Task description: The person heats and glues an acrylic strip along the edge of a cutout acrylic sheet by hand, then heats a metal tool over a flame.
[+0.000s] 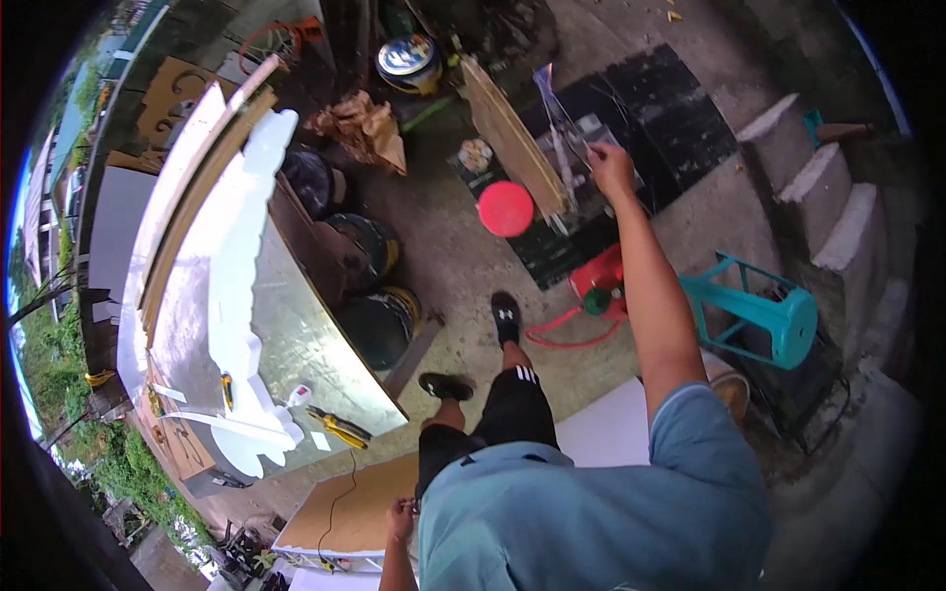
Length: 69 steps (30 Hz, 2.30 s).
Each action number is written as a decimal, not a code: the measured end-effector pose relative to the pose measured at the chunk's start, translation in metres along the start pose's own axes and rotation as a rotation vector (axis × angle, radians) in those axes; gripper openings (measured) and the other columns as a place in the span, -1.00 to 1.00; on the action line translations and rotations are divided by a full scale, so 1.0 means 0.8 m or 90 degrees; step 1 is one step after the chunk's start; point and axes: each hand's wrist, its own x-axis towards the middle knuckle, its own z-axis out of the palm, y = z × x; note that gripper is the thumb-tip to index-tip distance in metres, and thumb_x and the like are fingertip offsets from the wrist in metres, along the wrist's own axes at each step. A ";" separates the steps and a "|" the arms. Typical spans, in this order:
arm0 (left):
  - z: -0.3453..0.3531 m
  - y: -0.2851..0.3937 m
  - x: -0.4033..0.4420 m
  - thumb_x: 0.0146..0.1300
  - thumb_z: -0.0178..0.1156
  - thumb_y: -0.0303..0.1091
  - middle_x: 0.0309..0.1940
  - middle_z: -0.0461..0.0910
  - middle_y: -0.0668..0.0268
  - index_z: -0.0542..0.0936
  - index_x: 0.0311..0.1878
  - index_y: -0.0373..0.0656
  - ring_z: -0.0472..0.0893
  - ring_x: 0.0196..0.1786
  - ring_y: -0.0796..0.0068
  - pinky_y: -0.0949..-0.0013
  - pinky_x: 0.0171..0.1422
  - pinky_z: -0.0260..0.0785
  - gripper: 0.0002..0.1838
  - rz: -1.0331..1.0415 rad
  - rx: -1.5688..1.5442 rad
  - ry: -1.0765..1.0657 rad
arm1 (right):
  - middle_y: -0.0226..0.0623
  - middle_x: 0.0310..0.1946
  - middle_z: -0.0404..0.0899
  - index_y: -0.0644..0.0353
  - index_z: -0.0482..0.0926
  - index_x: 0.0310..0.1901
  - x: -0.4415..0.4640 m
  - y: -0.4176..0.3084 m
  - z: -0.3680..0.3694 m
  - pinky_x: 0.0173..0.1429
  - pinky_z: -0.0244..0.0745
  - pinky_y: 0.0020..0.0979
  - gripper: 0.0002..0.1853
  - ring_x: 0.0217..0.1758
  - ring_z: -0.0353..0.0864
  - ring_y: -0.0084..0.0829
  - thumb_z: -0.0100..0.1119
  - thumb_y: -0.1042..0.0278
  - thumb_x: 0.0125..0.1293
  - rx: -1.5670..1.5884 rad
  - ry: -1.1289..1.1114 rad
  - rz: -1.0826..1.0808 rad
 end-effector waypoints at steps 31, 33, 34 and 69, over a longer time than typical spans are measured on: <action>0.015 -0.004 -0.014 0.48 0.07 -0.44 -0.34 0.63 0.34 0.53 -0.03 -0.24 0.54 -0.35 0.60 0.49 -0.25 0.39 -0.88 -0.043 -0.069 -0.032 | -0.20 -0.31 0.79 0.13 0.77 -0.02 0.003 -0.031 -0.018 -0.18 0.66 -0.34 -0.75 -0.40 0.81 -0.40 0.30 0.27 0.34 -0.033 -0.064 0.075; 0.013 -0.006 -0.014 0.48 0.07 -0.44 -0.34 0.62 0.34 0.53 -0.03 -0.24 0.54 -0.36 0.59 0.49 -0.26 0.40 -0.88 -0.044 -0.060 -0.030 | -0.20 -0.31 0.79 0.13 0.77 -0.02 0.003 -0.029 -0.017 -0.17 0.66 -0.34 -0.75 -0.40 0.81 -0.40 0.30 0.26 0.34 -0.038 -0.062 0.070; 0.013 -0.007 -0.013 0.48 0.07 -0.45 -0.35 0.62 0.34 0.53 -0.03 -0.25 0.53 -0.36 0.59 0.49 -0.25 0.40 -0.88 -0.038 -0.069 -0.034 | -0.20 -0.32 0.79 0.13 0.77 -0.02 0.003 -0.029 -0.017 -0.16 0.66 -0.33 -0.74 -0.39 0.81 -0.39 0.30 0.26 0.33 -0.043 -0.057 0.064; 0.016 -0.038 0.004 0.52 0.07 -0.47 -0.32 0.59 0.37 0.56 0.00 -0.25 0.52 -0.32 0.61 0.49 -0.20 0.42 -0.88 -0.043 -0.071 -0.027 | -0.15 -0.31 0.78 0.23 0.74 0.00 -0.008 -0.039 -0.024 -0.26 0.65 -0.33 -0.74 -0.43 0.79 -0.35 0.27 0.34 0.34 0.007 -0.061 0.097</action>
